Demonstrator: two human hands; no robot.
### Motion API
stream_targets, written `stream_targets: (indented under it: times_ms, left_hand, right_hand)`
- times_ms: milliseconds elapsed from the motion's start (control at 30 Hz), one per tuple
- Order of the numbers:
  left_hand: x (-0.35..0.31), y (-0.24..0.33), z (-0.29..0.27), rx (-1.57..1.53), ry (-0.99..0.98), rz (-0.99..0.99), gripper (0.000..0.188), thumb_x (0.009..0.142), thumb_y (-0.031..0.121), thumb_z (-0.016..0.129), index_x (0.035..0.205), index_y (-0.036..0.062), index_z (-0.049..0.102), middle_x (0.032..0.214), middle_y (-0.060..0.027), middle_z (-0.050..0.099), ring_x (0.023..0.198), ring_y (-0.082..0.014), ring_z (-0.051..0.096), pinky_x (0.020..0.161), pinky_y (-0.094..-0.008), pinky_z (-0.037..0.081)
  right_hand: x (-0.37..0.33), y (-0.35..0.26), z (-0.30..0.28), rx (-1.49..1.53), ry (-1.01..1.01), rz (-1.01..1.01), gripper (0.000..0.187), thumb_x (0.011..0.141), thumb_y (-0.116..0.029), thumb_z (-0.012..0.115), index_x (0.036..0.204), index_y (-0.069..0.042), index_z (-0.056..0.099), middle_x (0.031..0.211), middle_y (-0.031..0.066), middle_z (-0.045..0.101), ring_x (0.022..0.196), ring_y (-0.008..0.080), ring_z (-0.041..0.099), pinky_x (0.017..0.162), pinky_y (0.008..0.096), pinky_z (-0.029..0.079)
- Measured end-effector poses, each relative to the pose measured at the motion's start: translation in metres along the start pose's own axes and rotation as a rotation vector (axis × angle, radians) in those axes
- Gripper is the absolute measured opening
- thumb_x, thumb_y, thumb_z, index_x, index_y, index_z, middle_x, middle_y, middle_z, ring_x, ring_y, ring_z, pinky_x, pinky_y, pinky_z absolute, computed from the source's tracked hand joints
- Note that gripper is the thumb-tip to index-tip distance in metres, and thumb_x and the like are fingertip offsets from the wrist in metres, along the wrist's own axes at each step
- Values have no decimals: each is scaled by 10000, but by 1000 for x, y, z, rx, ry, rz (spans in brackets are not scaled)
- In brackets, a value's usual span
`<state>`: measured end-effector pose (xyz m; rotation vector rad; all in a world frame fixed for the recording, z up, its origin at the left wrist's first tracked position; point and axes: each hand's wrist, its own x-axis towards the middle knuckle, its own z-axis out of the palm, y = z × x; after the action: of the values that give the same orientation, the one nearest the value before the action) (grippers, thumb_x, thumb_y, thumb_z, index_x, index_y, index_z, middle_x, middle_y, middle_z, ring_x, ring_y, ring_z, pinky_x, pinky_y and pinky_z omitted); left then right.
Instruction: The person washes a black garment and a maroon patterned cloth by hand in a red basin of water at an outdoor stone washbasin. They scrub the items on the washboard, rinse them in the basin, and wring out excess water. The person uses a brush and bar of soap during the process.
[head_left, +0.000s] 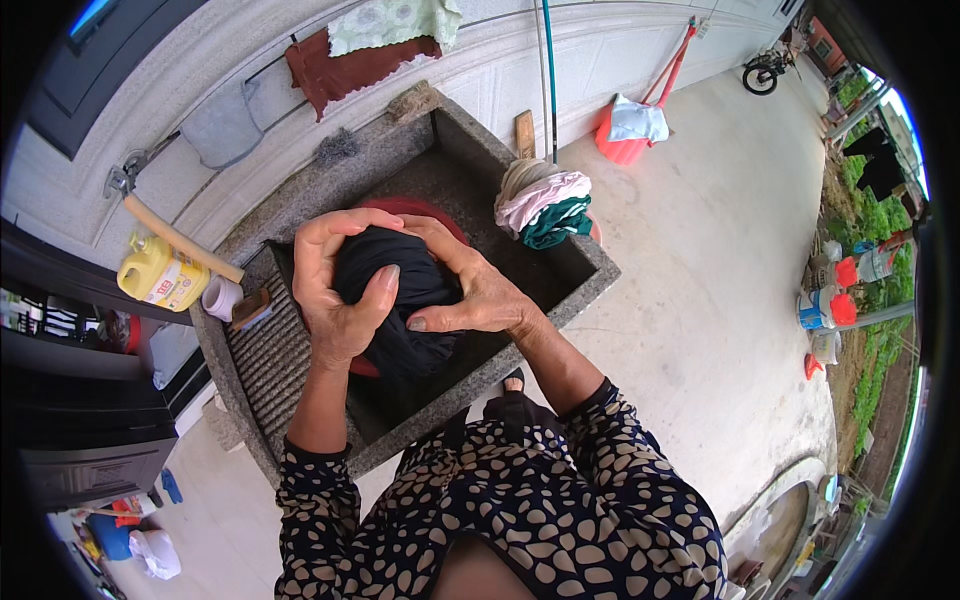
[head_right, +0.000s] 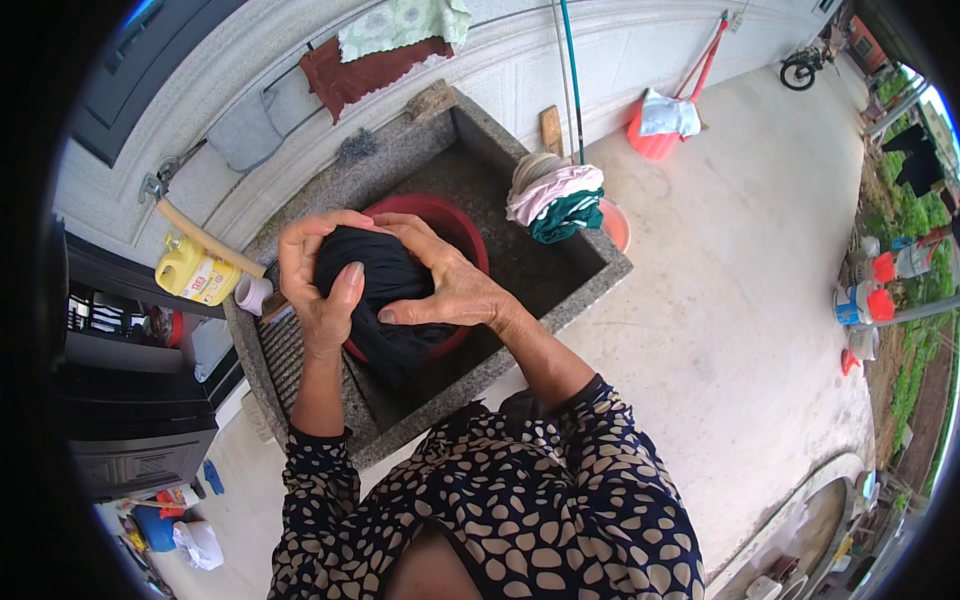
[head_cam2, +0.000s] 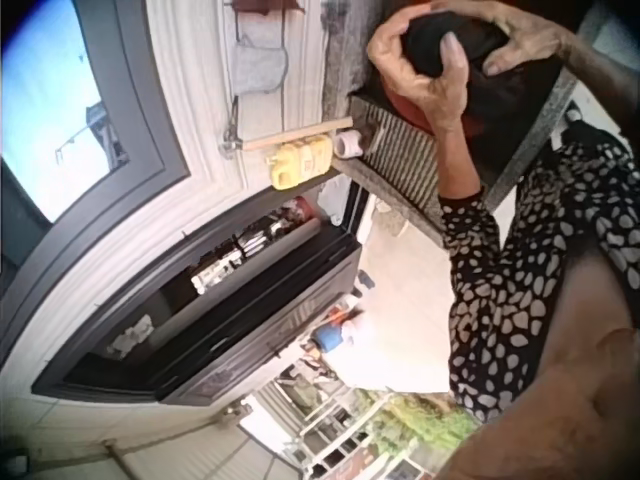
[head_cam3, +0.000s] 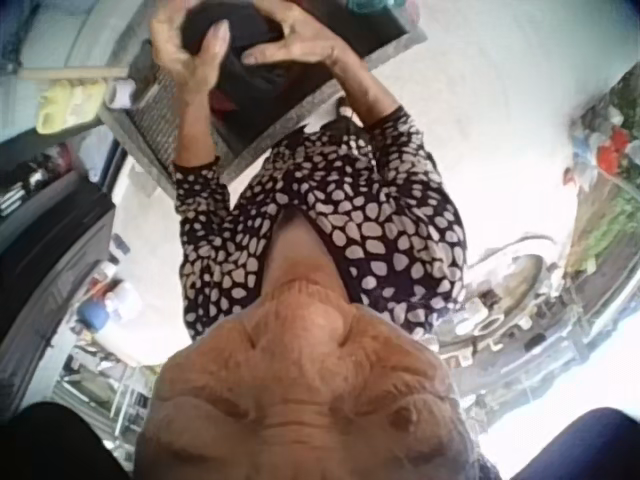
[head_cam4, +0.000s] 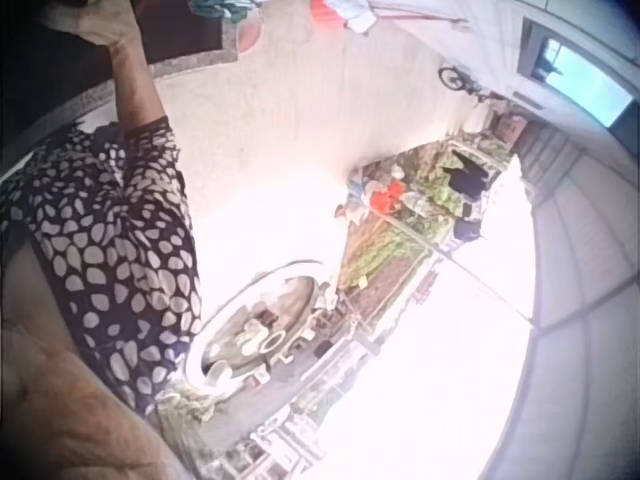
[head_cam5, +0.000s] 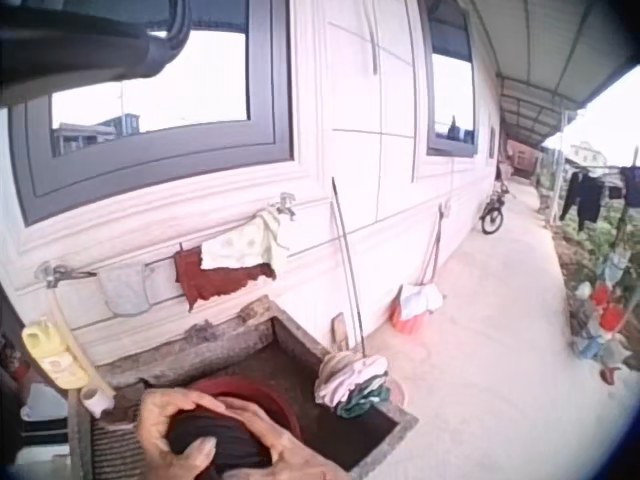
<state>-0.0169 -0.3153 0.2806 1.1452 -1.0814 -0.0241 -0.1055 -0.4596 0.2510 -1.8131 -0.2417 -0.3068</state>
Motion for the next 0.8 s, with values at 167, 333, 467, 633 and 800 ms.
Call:
stream_targets:
  times_ms: [167, 333, 467, 633, 800]
  left_hand:
    - [13, -26, 63, 229, 73, 177, 422, 780, -5, 628, 1136, 7, 401, 1055, -176, 578, 981, -232, 557, 918, -377, 435]
    - [20, -56, 102, 145, 109, -133, 930, 648, 408, 820, 1326, 70, 281, 1262, -143, 458, 1143, -252, 444, 981, -409, 333]
    - [-17, -72, 121, 249, -210, -444, 1296, 487, 493, 875, 1452, 79, 115, 1372, -181, 360, 1288, -329, 350, 1059, -465, 287]
    - [-36, -117, 168, 280, -318, -570, 1151, 506, 211, 902, 1403, 77, 193, 1360, -175, 391, 1263, -321, 414, 1044, -416, 365]
    - [-19, -161, 192, 338, -471, -757, 905, 605, 115, 803, 1337, 125, 270, 1267, -207, 481, 1113, -378, 542, 939, -414, 444]
  right_hand:
    - [-33, -11, -36, 276, 106, 111, 886, 661, -163, 746, 1397, 3, 282, 1207, 150, 512, 1108, 202, 502, 979, 302, 382]
    - [-64, 26, -55, 667, 559, 164, 595, 713, 24, 629, 1283, 21, 459, 1135, 81, 580, 1054, 150, 547, 946, 290, 424]
    - [-76, 57, -74, 1050, 844, 213, 475, 717, 98, 583, 1178, -2, 531, 1046, 68, 617, 926, 171, 609, 861, 310, 500]
    - [-103, 111, -97, 1027, 1003, 274, 479, 711, 51, 581, 1180, -18, 521, 1040, 80, 603, 937, 193, 598, 868, 341, 500]
    - [-139, 166, -140, -54, 979, 389, 486, 713, -161, 690, 1145, 11, 547, 1063, 97, 579, 910, 227, 567, 869, 353, 453]
